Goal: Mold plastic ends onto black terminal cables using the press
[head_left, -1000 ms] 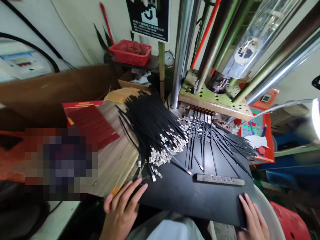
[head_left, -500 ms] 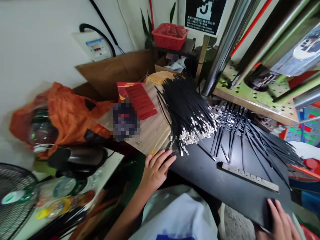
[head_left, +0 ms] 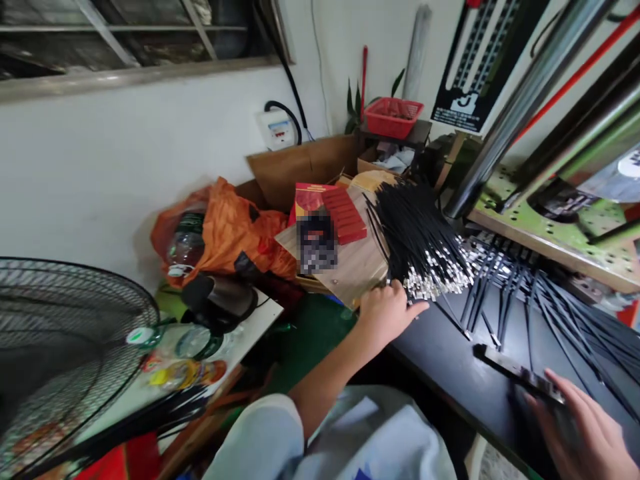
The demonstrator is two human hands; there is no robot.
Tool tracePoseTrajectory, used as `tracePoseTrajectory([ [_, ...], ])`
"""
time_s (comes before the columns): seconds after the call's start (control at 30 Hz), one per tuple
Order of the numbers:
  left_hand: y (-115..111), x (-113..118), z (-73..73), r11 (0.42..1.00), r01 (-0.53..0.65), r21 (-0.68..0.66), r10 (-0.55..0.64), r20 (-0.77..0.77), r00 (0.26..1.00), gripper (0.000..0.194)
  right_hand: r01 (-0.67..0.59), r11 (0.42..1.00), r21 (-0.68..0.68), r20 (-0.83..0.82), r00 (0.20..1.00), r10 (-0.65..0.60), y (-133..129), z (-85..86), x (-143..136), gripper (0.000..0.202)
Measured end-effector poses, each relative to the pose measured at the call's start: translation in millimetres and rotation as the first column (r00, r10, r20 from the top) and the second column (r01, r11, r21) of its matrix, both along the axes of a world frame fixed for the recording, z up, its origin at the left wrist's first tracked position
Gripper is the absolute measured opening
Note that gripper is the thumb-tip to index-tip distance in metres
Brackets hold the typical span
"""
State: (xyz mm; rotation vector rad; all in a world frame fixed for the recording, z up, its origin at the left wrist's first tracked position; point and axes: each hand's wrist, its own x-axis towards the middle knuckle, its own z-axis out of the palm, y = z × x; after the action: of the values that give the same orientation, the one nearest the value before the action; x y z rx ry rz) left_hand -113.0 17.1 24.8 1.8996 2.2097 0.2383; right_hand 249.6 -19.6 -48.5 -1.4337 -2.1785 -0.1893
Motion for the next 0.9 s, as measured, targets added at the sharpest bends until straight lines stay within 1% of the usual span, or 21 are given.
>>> tracePoseTrajectory([
  [0.03, 9, 6, -4.7, 1.000, -0.003, 0.004, 0.003, -0.023, 1.000, 0.058, -0.014, 1.000, 0.024, 0.033, 0.999, 0.013, 9, 2.2, -9, 0.055],
  [0.1, 18, 11, -13.6, 0.999, 0.032, 0.013, -0.032, -0.020, 0.999, 0.045, -0.045, 0.997, 0.063, 0.056, 0.998, 0.041, 19, 3.7, -22, 0.047],
  [0.2, 12, 4, -18.6, 0.991, 0.132, 0.024, -0.132, 0.004, 0.991, 0.028, -0.116, 0.990, 0.078, 0.052, 0.992, 0.112, 17, 0.0, -36, 0.038],
  [0.23, 7, -2, -17.4, 0.985, 0.171, 0.025, -0.171, 0.013, 0.985, 0.026, -0.127, 0.989, 0.075, 0.041, 0.991, 0.124, 14, -1.2, -42, 0.036],
  [0.3, -7, -12, -11.2, 0.972, 0.236, 0.024, -0.236, 0.029, 0.971, 0.024, -0.095, 0.994, 0.055, 0.001, 0.995, 0.095, 7, -0.9, -59, 0.037],
  [0.33, -14, -15, -6.9, 0.965, 0.263, 0.024, -0.264, 0.050, 0.963, 0.024, -0.076, 0.997, 0.021, -0.033, 0.997, 0.077, 4, 1.1, -69, 0.038],
  [0.37, -22, -17, -2.4, 0.957, 0.291, 0.026, -0.292, 0.100, 0.951, 0.024, -0.084, 0.996, -0.027, -0.081, 0.993, 0.081, 1, 4.1, -79, 0.038],
  [0.43, -38, -13, 4.9, 0.933, 0.357, 0.045, -0.356, 0.268, 0.895, 0.024, -0.169, 0.973, -0.156, -0.232, 0.964, 0.130, -4, 12.0, -99, 0.033],
  [0.47, -47, -7, 6.8, 0.916, 0.395, 0.066, -0.393, 0.345, 0.852, 0.023, -0.245, 0.944, -0.220, -0.338, 0.927, 0.162, -5, 15.8, -107, 0.030],
  [0.5, -54, 0, 7.1, 0.896, 0.435, 0.094, -0.435, 0.389, 0.812, 0.022, -0.335, 0.899, -0.281, -0.456, 0.871, 0.182, -7, 18.9, -114, 0.029],
  [0.53, -61, 8, 6.0, 0.871, 0.474, 0.126, -0.483, 0.392, 0.783, 0.021, -0.424, 0.842, -0.333, -0.576, 0.798, 0.174, -9, 21.0, -121, 0.030],
  [0.6, -71, 25, 0.2, 0.821, 0.537, 0.194, -0.571, 0.309, 0.761, 0.022, -0.576, 0.721, -0.385, -0.787, 0.613, 0.069, -12, 22.2, -132, 0.032],
  [0.63, -74, 31, -3.5, 0.799, 0.555, 0.233, -0.601, 0.275, 0.750, 0.023, -0.635, 0.674, -0.377, -0.862, 0.507, -0.004, -14, 21.6, -136, 0.030],
  [0.67, -76, 35, -7.0, 0.784, 0.558, 0.273, -0.619, 0.266, 0.739, 0.023, -0.671, 0.649, -0.359, -0.910, 0.406, -0.083, -16, 20.9, -140, 0.027],
  [0.7, -77, 37, -9.9, 0.777, 0.548, 0.311, -0.626, 0.283, 0.727, 0.024, -0.682, 0.648, -0.338, -0.936, 0.316, -0.156, -17, 20.4, -144, 0.023],
  [0.73, -77, 36, -11.8, 0.777, 0.526, 0.345, -0.624, 0.324, 0.711, 0.024, -0.666, 0.677, -0.313, -0.950, 0.229, -0.213, -19, 20.7, -146, 0.019],
  [0.77, -76, 34, -12.5, 0.783, 0.500, 0.370, -0.619, 0.385, 0.685, 0.025, -0.631, 0.720, -0.287, -0.956, 0.147, -0.253, -20, 21.8, -148, 0.015],
  [0.8, -75, 31, -12.1, 0.795, 0.472, 0.380, -0.606, 0.467, 0.645, 0.026, -0.594, 0.758, -0.270, -0.956, 0.070, -0.286, -21, 24.0, -148, 0.012],
  [0.83, -73, 28, -10.9, 0.817, 0.445, 0.366, -0.575, 0.569, 0.588, 0.028, -0.570, 0.778, -0.266, -0.945, -0.004, -0.326, -22, 27.0, -147, 0.012],
  [0.87, -71, 25, -9.3, 0.850, 0.414, 0.326, -0.513, 0.691, 0.509, 0.029, -0.561, 0.783, -0.268, -0.925, -0.076, -0.372, -23, 30.5, -144, 0.016],
  [0.9, -70, 22, -7.5, 0.885, 0.387, 0.259, -0.413, 0.821, 0.394, 0.030, -0.569, 0.773, -0.280, -0.893, -0.141, -0.427, -25, 34.2, -140, 0.020],
])
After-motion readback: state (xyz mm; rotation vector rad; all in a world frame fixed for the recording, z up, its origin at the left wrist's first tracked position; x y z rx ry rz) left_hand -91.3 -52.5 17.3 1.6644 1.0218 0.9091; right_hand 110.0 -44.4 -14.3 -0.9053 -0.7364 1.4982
